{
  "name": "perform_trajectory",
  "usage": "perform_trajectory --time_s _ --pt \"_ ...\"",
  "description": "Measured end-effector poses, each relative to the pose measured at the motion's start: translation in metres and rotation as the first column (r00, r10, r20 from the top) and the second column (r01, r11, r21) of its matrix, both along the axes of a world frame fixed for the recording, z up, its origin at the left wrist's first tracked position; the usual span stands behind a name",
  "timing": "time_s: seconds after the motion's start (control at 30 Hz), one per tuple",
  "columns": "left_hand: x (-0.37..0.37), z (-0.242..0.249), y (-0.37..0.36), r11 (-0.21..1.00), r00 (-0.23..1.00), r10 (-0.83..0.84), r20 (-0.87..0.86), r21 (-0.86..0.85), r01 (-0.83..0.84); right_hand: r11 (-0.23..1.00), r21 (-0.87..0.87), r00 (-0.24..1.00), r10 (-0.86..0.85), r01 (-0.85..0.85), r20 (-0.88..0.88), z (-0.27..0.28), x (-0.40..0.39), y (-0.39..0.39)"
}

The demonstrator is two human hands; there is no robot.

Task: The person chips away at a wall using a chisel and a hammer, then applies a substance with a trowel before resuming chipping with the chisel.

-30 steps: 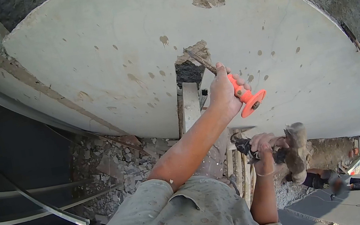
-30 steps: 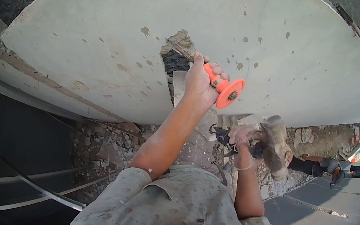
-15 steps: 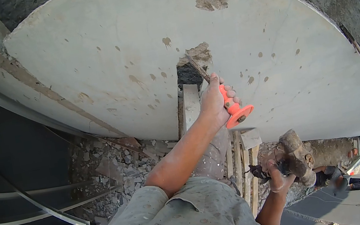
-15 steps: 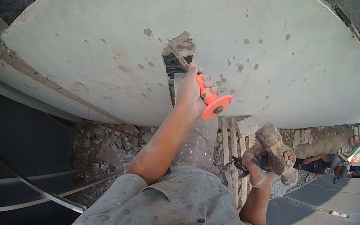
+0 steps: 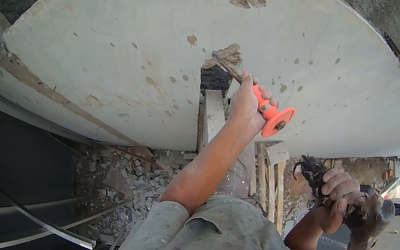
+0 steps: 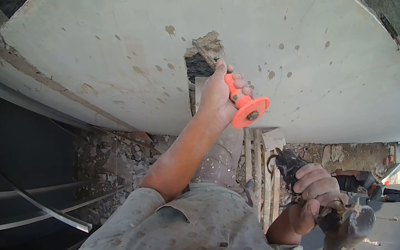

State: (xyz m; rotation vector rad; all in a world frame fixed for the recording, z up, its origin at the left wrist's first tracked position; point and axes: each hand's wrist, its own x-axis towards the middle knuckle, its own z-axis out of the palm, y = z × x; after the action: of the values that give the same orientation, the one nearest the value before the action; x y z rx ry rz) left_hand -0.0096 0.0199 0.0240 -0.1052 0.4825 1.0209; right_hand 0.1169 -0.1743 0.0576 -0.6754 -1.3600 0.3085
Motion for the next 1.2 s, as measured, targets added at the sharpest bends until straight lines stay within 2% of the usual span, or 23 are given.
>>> perform_trajectory --time_s 0.03,0.1,0.13,0.17,0.2,0.27,0.33,0.37,0.4,0.47,0.5,0.53,0.57,0.63,0.73,0.77,0.83,0.93,1.0,1.03,1.07,1.1,1.2 --pt "0.001 0.002 0.003 1.0 1.0 0.005 0.02 0.025 -0.006 0.981 0.097 0.977 -0.154 0.169 -0.148 -0.001 -0.018 0.009" --pt "0.006 0.002 0.003 0.998 0.998 0.007 0.064 0.066 -0.011 0.998 0.003 0.994 -0.062 0.063 -0.093 -0.038 -0.016 0.032" --pt "0.01 0.005 0.004 0.998 0.998 0.028 0.06 0.051 -0.031 0.873 -0.456 0.978 -0.208 0.172 -0.031 -0.059 -0.019 0.027" --pt "0.014 0.007 0.005 0.998 0.998 0.047 0.052 0.039 -0.049 0.554 -0.821 0.979 -0.2 0.136 0.026 -0.061 -0.005 0.022" --pt "0.018 0.01 0.004 0.998 0.998 0.053 0.041 0.027 -0.055 0.495 -0.865 0.963 -0.263 0.083 -0.058 -0.062 0.0 0.021" --pt "0.025 0.01 0.011 0.997 0.997 0.066 0.028 0.026 -0.067 0.635 -0.766 0.967 -0.243 0.104 -0.07 -0.061 0.004 0.017" --pt "0.027 0.004 0.008 0.998 0.998 0.062 0.014 0.017 -0.062 0.86 -0.511 0.956 -0.156 0.007 -0.25 -0.04 -0.001 0.014" --pt "0.026 0.006 0.007 0.998 0.998 0.055 0.014 0.031 -0.056 0.928 -0.361 0.962 -0.178 0.093 -0.209 -0.022 -0.009 0.021" --pt "0.025 0.009 0.008 0.997 0.999 0.052 0.015 0.052 -0.052 0.966 -0.259 0.984 -0.056 0.01 -0.172 -0.016 0.003 0.023" --pt "0.025 0.009 0.009 0.996 0.997 0.07 0.024 0.058 -0.072 1.0 0.007 0.959 0.013 -0.012 -0.284 -0.011 0.003 0.037" --pt "0.026 0.009 0.009 0.995 0.997 0.076 0.031 0.063 -0.077 0.999 0.011 0.952 0.045 -0.044 -0.304 -0.023 0.003 0.043" --pt "0.027 0.011 0.01 0.995 0.995 0.092 0.041 0.031 -0.093 0.991 -0.082 0.93 0.066 -0.102 -0.362 -0.04 -0.004 0.053" --pt "0.028 0.013 0.012 0.994 0.993 0.108 0.049 0.001 -0.108 0.879 -0.477 0.958 -0.134 -0.004 -0.254 -0.061 0.007 0.051" --pt "0.033 0.014 0.01 0.995 0.993 0.102 0.057 -0.028 -0.101 0.513 -0.858 0.915 -0.33 -0.032 -0.232 -0.063 0.014 0.035" --pt "0.035 0.003 0.013 0.995 0.994 0.098 0.054 -0.016 -0.097 0.752 -0.659 0.946 -0.222 0.013 -0.235 -0.053 0.01 0.026" --pt "0.033 0.004 0.012 0.995 0.994 0.102 0.042 -0.007 -0.102 0.823 -0.568 0.927 -0.203 -0.013 -0.315 -0.039 0.006 0.024" --pt "0.03 0.008 0.012 0.995 0.995 0.095 0.041 0.017 -0.096 0.938 -0.345 0.954 -0.083 -0.023 -0.289 -0.029 0.012 0.025" --pt "0.023 0.007 0.011 0.996 0.995 0.081 0.064 0.018 -0.082 0.998 0.048 0.919 0.049 -0.033 -0.39 -0.033 0.005 0.05" --pt "0.023 0.003 0.013 0.997 0.995 0.078 0.065 0.017 -0.079 0.976 -0.216 0.937 -0.055 -0.023 -0.346 -0.061 -0.014 0.057" --pt "0.022 0.001 0.013 0.997 0.993 0.079 0.087 0.018 -0.081 0.86 -0.51 0.96 -0.144 0.002 -0.24 -0.072 -0.002 0.051" --pt "0.02 -0.005 0.009 0.997 0.992 0.072 0.1 0.015 -0.074 0.656 -0.753 0.972 -0.205 0.049 -0.116 -0.082 0.012 0.035" --pt "0.019 -0.003 0.013 0.997 0.99 0.066 0.121 0.029 -0.07 0.607 -0.792 0.983 -0.178 0.067 -0.053 -0.082 0.013 0.032" --pt "0.013 -0.008 0.012 0.999 0.991 0.045 0.128 0.014 -0.047 0.812 -0.572 0.983 -0.176 0.115 -0.054 -0.065 0.009 0.017"
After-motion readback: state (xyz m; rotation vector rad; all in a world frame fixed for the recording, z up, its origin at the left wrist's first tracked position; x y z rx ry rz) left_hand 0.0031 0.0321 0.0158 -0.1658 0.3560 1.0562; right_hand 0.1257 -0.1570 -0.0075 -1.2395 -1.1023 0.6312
